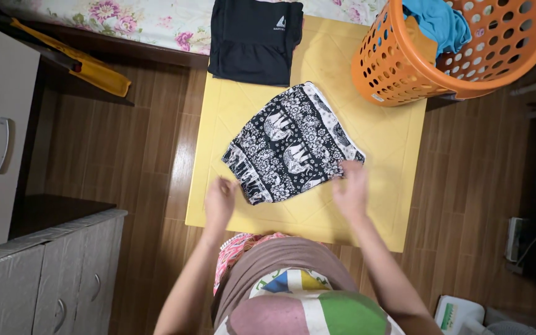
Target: The person folds several pieces of clothing on a yellow table. They fold a pink top, a dark gray top, a black top, and a patterned skirt, placing each folded item in a neat stack. The person then picks up a mustard-colored garment from the laundry basket.
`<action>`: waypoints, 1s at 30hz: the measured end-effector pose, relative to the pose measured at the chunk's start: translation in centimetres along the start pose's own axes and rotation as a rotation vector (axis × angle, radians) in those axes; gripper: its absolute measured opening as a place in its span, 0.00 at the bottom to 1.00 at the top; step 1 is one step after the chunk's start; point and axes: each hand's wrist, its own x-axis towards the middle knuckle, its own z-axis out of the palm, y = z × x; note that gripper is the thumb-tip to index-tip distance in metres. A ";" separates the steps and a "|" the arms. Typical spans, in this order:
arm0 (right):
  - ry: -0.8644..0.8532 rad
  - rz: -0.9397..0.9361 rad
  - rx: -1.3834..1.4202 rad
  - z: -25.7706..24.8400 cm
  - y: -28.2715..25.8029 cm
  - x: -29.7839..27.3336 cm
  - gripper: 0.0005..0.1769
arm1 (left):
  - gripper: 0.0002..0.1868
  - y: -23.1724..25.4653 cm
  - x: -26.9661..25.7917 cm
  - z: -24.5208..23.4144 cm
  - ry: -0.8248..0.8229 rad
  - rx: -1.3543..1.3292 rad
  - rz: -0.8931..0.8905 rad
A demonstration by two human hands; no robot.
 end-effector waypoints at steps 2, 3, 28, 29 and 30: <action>-0.185 -0.223 0.148 0.7 -4.1 -0.1 0.23 | 0.18 0.4 3.2 -1.3 0.261 0.047 0.417; -0.272 -0.373 0.233 1.2 -5.8 0.1 0.21 | 0.19 0.7 4.8 -1.7 0.204 -0.020 0.419; -0.445 -0.461 0.242 7.7 -11.1 -0.9 0.23 | 0.41 3.0 10.7 -4.3 -0.523 -0.229 0.305; -0.429 -0.466 0.234 7.7 -11.2 -1.2 0.23 | 0.39 3.2 10.5 -4.7 -0.530 -0.223 0.260; -0.437 -0.445 0.237 7.7 -11.3 -1.3 0.23 | 0.38 3.3 10.3 -5.2 -0.537 -0.218 0.214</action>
